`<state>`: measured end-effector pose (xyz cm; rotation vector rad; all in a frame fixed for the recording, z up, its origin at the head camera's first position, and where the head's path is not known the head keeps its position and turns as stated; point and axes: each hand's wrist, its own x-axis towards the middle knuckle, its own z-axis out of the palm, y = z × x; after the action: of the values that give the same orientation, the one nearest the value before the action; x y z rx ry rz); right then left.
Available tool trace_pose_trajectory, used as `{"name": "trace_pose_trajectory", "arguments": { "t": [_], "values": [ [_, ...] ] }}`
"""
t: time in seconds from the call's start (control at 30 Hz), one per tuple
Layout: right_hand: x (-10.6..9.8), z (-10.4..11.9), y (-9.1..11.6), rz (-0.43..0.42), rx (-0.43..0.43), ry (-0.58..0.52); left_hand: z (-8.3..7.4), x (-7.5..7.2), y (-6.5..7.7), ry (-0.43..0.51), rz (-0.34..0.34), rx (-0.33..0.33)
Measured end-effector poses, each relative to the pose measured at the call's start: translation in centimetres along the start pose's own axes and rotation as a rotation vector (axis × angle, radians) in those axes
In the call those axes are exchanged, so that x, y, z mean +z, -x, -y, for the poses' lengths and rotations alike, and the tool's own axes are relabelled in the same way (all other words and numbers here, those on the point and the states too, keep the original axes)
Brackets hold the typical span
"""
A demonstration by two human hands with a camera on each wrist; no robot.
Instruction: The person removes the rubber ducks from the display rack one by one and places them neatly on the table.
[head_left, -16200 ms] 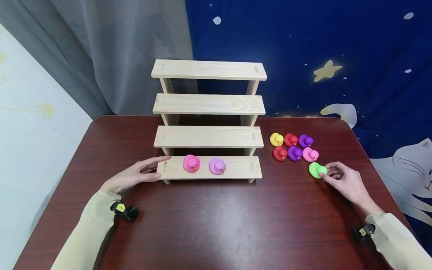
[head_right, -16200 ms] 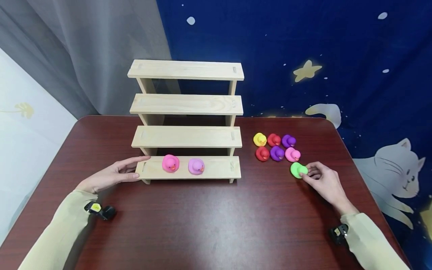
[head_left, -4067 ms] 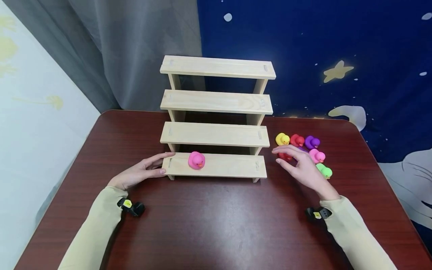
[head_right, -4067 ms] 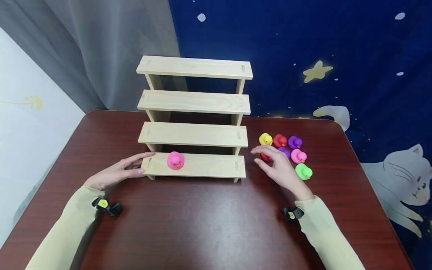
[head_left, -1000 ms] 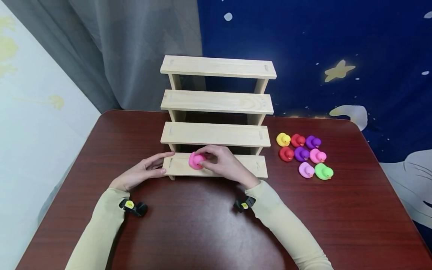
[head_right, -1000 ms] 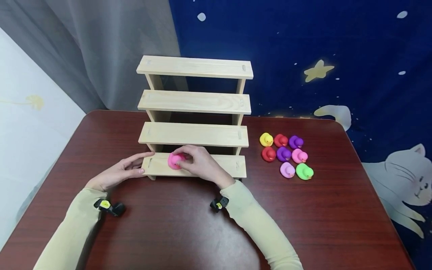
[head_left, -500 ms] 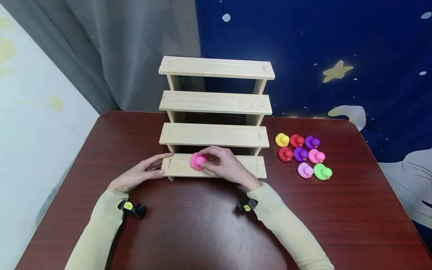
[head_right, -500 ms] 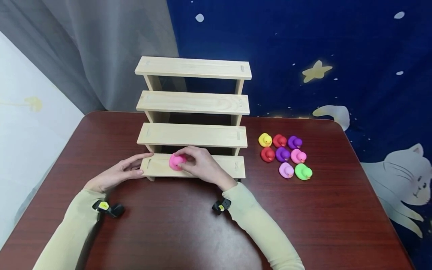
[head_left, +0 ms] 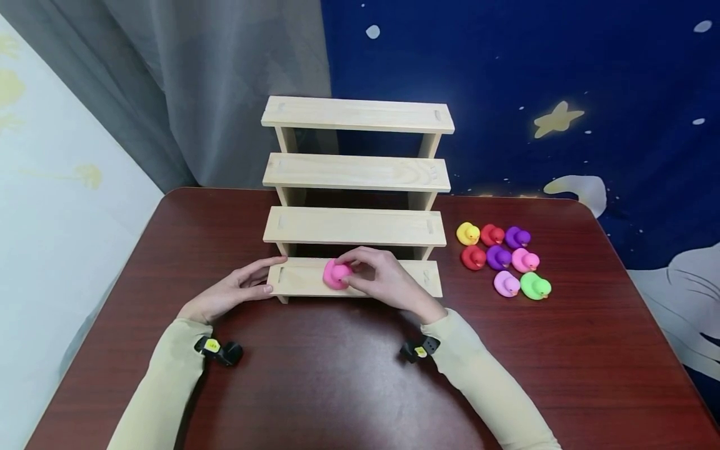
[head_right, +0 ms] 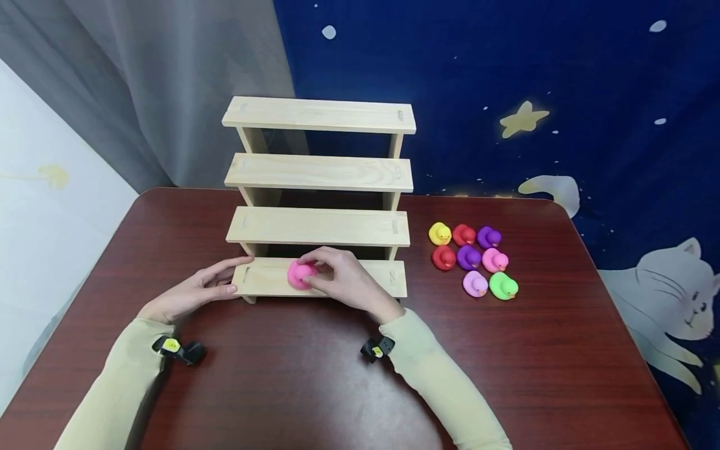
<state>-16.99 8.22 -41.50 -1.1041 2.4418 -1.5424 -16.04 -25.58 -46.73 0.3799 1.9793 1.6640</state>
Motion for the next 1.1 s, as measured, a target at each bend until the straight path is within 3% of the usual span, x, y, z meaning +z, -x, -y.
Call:
{"name": "trace_pose_trajectory", "arguments": {
  "t": [0.27, 1.1],
  "values": [
    [-0.4, -0.2, 0.7, -0.002, -0.006, 0.017, 0.1, 0.0, 0.0, 0.012, 0.001, 0.0],
    [-3.3, -0.5, 3.8, -0.072, 0.112, -0.014, 0.2, -0.1, 0.0, -0.001, 0.013, 0.02]
  ]
}}
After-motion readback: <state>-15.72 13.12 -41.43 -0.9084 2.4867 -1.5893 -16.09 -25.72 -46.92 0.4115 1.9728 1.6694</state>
